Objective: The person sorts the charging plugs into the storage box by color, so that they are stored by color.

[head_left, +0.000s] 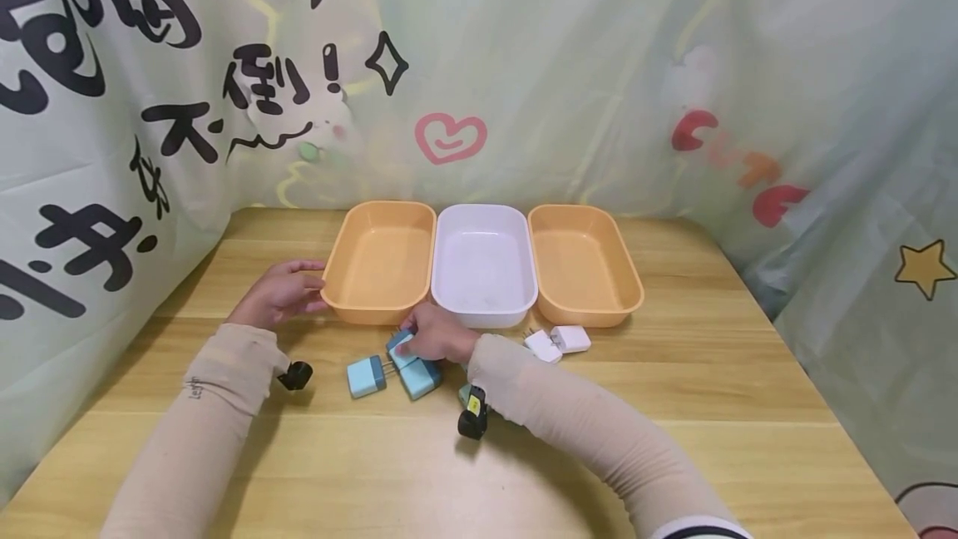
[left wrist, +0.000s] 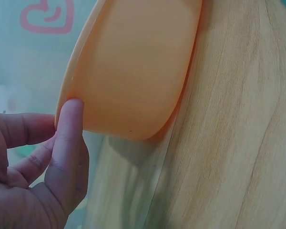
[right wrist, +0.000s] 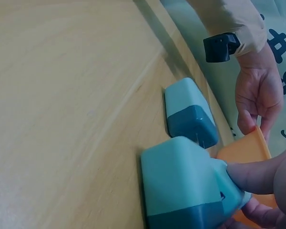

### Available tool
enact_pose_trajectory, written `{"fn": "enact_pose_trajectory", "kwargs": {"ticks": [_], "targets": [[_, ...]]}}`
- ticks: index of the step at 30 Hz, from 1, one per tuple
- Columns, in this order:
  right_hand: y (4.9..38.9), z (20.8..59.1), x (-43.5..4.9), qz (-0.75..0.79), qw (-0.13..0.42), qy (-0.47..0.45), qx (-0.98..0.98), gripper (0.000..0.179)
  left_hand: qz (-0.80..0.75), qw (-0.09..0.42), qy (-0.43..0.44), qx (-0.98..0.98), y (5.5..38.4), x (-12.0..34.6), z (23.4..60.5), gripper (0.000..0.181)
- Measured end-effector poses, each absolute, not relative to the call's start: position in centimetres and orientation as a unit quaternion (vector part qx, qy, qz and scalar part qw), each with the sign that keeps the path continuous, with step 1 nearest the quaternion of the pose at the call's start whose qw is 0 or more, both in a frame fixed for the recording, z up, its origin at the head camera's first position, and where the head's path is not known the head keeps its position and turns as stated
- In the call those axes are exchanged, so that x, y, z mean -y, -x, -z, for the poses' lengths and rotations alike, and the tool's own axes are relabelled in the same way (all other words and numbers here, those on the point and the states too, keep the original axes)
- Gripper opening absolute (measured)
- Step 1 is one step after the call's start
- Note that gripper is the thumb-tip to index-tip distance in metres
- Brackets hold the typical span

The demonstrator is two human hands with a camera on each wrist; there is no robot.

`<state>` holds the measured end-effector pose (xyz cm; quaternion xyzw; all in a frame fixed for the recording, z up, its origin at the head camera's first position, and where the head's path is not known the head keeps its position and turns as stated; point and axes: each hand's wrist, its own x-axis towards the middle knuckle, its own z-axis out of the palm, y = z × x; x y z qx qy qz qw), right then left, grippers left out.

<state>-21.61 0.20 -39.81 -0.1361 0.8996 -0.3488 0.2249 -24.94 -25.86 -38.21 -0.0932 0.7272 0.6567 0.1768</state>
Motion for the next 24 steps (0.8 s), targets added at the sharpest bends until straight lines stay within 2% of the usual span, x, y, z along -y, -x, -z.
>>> {"fn": "enact_pose_trajectory", "kwargs": {"ticks": [14,24], "targets": [[20.9,39.4,-1.0,0.390,0.216,0.136,-0.885,0.022,-0.663,0.177,0.089,-0.722,24.9,25.7,38.3,0.056],[21.3,37.2,-1.9,0.519,0.282,0.134,-0.796,0.020,-0.663,0.175,0.089,-0.723,24.9,25.7,38.4,0.056]]}}
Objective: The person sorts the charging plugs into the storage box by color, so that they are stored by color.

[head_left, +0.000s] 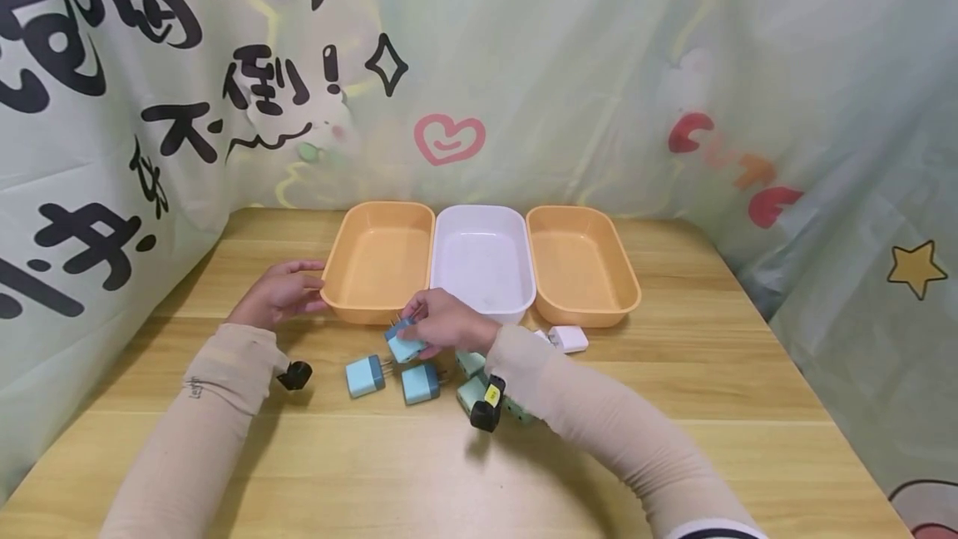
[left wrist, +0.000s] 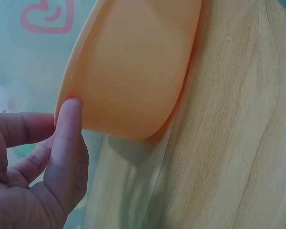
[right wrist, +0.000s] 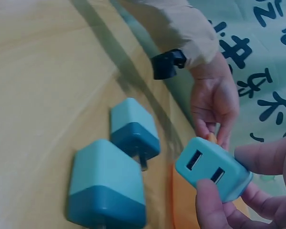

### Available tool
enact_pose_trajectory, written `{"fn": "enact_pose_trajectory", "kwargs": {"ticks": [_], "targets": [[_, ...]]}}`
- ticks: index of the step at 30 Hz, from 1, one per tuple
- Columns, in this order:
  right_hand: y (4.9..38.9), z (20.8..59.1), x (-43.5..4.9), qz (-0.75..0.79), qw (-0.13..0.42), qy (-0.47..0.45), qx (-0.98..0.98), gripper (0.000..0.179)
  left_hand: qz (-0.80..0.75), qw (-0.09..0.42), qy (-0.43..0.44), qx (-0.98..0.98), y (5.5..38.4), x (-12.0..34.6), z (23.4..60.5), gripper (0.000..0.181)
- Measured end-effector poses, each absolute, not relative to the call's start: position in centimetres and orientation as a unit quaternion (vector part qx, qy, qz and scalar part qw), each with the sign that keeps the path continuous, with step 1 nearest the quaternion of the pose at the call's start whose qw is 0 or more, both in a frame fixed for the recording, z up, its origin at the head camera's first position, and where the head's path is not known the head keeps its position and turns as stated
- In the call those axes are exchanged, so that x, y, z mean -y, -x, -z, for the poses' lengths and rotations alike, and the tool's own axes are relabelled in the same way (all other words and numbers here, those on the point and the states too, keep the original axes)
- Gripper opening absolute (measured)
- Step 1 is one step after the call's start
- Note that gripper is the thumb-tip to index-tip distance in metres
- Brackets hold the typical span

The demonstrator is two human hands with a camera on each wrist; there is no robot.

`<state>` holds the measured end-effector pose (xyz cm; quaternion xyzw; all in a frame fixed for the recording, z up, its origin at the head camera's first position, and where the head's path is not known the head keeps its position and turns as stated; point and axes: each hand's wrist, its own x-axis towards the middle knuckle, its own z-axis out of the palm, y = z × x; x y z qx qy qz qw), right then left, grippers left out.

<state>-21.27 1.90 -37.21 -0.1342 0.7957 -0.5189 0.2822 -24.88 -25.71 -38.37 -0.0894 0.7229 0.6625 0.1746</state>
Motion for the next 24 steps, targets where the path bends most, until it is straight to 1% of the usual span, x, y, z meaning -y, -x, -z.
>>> {"fn": "enact_pose_trajectory", "kwargs": {"ticks": [5,9,14,24], "targets": [[22.3,36.6,-2.1,0.550,0.325,0.123,-0.759,0.019,-0.664,0.176,0.092,-0.721,24.9,25.7,38.3,0.056],[22.9,35.9,-2.1,0.557,0.337,0.115,-0.750,0.020,-0.668,0.179,0.091,-0.716,24.9,25.7,38.3,0.056],[23.6,35.4,-1.7,0.567,0.341,0.111,-0.741,0.020,-0.671,0.179,0.089,-0.714,24.8,25.8,38.3,0.056],[26.0,35.3,-0.4,0.588,0.328,0.095,-0.733,0.019,-0.670,0.177,0.090,-0.716,24.7,25.8,38.2,0.056]]}}
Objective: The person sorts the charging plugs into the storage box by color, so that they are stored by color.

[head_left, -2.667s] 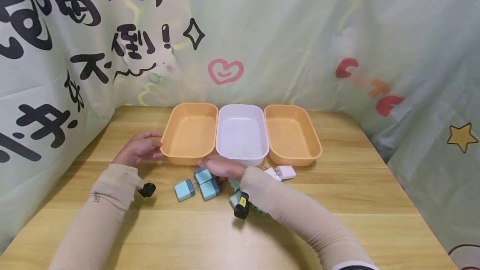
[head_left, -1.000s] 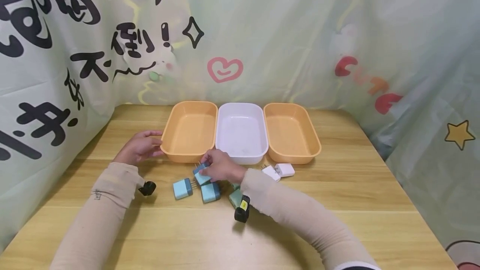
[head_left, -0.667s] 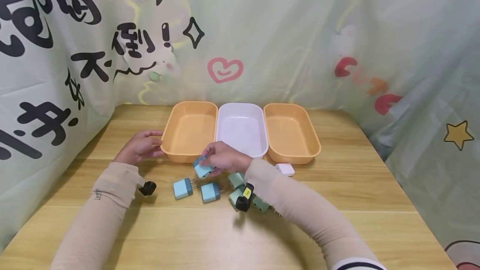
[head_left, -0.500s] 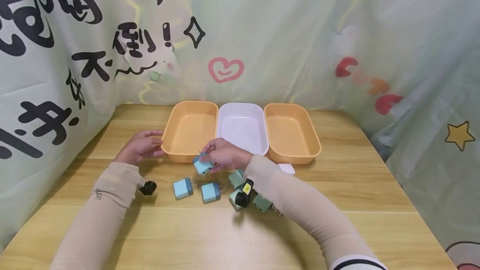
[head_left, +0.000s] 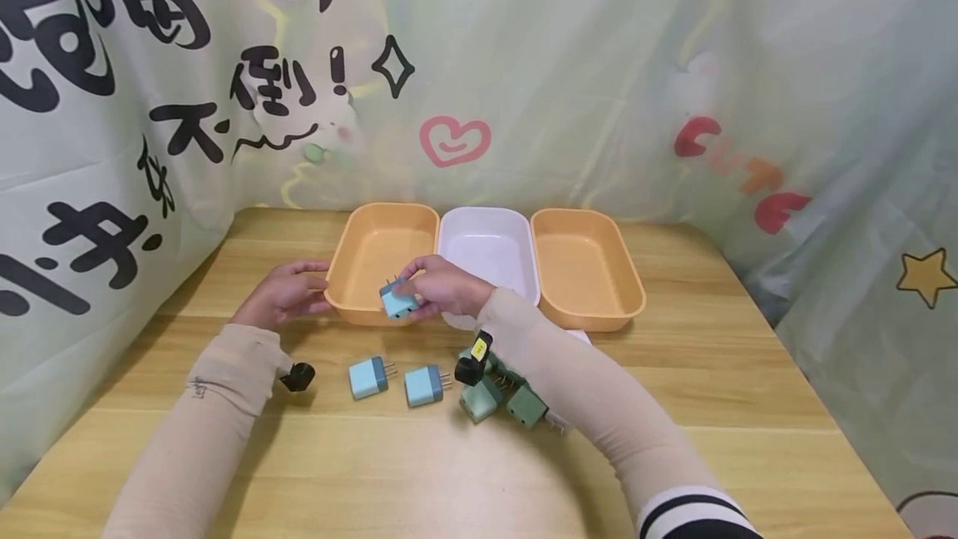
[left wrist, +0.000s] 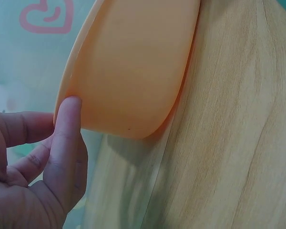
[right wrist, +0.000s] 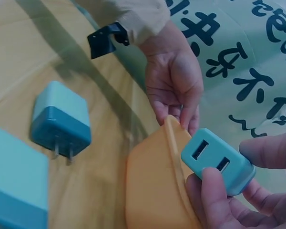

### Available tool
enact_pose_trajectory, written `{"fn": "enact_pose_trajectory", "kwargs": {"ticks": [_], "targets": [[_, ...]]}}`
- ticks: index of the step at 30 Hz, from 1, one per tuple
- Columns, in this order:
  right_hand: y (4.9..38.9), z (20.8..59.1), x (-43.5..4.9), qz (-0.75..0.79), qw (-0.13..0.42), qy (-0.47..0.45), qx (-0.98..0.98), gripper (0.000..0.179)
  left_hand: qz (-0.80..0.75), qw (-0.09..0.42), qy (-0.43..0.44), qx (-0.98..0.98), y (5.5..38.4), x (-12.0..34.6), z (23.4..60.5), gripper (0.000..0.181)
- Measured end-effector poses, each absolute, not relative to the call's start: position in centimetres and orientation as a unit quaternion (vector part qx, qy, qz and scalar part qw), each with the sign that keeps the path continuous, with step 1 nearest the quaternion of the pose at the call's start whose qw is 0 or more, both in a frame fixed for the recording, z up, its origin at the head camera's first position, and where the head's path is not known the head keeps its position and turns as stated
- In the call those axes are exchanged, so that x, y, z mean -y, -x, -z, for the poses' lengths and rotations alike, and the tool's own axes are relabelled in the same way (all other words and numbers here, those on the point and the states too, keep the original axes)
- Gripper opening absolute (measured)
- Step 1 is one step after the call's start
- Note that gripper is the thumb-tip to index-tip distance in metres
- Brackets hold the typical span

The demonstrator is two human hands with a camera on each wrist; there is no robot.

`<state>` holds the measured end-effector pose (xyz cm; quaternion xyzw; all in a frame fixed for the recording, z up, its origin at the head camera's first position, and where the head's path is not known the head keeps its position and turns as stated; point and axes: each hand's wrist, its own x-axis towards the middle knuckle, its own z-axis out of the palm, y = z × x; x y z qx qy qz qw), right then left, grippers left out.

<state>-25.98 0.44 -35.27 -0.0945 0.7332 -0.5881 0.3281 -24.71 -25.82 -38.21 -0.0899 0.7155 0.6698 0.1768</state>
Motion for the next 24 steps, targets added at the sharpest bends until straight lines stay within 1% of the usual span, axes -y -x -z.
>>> {"fn": "enact_pose_trajectory", "kwargs": {"ticks": [9,19,24], "targets": [[28.2,35.4,0.9,0.612,0.336,0.061,-0.714,0.024,-0.662,0.176,0.090,-0.723,24.8,25.9,38.4,0.054],[30.5,36.6,3.0,0.640,0.367,0.022,-0.675,0.022,-0.659,0.170,0.100,-0.726,24.8,25.9,38.7,0.054],[31.3,36.6,3.6,0.648,0.376,0.002,-0.662,0.027,-0.654,0.173,0.104,-0.729,24.9,25.8,38.6,0.054]]}}
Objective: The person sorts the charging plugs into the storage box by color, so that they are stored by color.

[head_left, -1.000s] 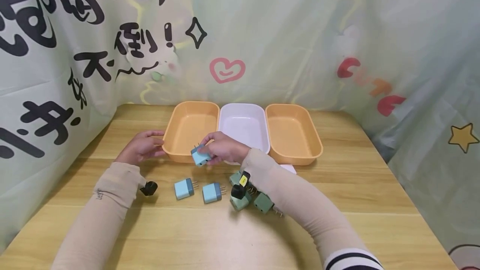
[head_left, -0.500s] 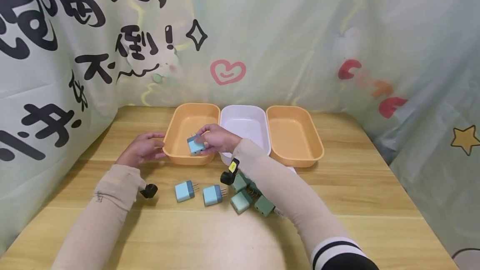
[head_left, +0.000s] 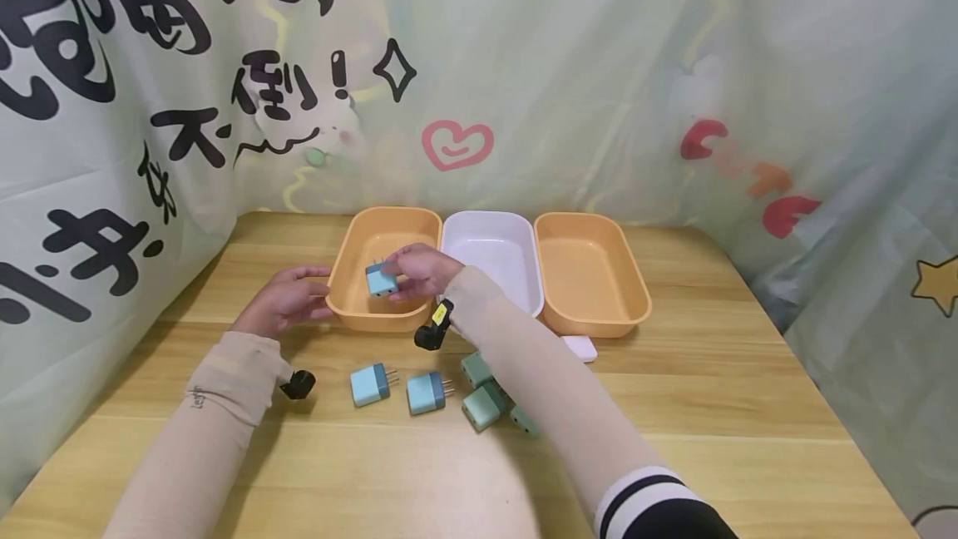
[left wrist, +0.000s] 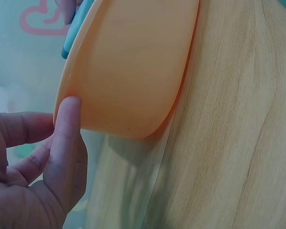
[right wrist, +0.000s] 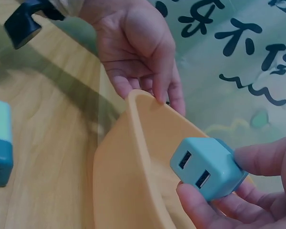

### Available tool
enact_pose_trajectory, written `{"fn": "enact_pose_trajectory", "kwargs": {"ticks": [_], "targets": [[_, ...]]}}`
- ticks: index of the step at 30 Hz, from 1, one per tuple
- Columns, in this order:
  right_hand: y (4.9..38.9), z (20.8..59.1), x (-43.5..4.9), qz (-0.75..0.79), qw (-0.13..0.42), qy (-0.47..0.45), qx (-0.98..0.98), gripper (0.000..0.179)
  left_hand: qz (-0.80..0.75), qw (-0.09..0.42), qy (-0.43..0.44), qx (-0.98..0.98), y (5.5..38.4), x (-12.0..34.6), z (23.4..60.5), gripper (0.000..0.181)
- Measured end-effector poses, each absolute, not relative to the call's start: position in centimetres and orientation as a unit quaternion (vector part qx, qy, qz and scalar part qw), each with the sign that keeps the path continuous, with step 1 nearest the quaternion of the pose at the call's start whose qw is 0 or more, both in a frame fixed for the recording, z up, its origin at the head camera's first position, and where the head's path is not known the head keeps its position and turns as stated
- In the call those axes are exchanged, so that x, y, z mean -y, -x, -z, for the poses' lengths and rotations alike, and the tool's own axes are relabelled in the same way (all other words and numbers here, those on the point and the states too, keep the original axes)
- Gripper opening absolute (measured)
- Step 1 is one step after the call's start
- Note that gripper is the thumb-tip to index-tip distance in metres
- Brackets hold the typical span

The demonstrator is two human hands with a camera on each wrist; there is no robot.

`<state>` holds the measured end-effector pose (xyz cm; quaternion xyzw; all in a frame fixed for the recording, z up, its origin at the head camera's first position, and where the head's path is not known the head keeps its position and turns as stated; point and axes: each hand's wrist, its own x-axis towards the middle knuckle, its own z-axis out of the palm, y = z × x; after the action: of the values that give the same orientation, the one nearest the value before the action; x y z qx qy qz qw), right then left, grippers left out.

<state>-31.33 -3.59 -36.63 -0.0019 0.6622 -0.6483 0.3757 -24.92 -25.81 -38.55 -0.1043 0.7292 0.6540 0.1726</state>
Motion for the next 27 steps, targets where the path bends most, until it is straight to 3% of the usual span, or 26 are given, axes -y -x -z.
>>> {"fn": "enact_pose_trajectory", "kwargs": {"ticks": [27], "targets": [[32.02,37.16,4.23,0.656,0.370,-0.022,-0.658,0.040,-0.653,0.165,0.101,-0.732,24.98,25.89,38.73,0.053]]}}
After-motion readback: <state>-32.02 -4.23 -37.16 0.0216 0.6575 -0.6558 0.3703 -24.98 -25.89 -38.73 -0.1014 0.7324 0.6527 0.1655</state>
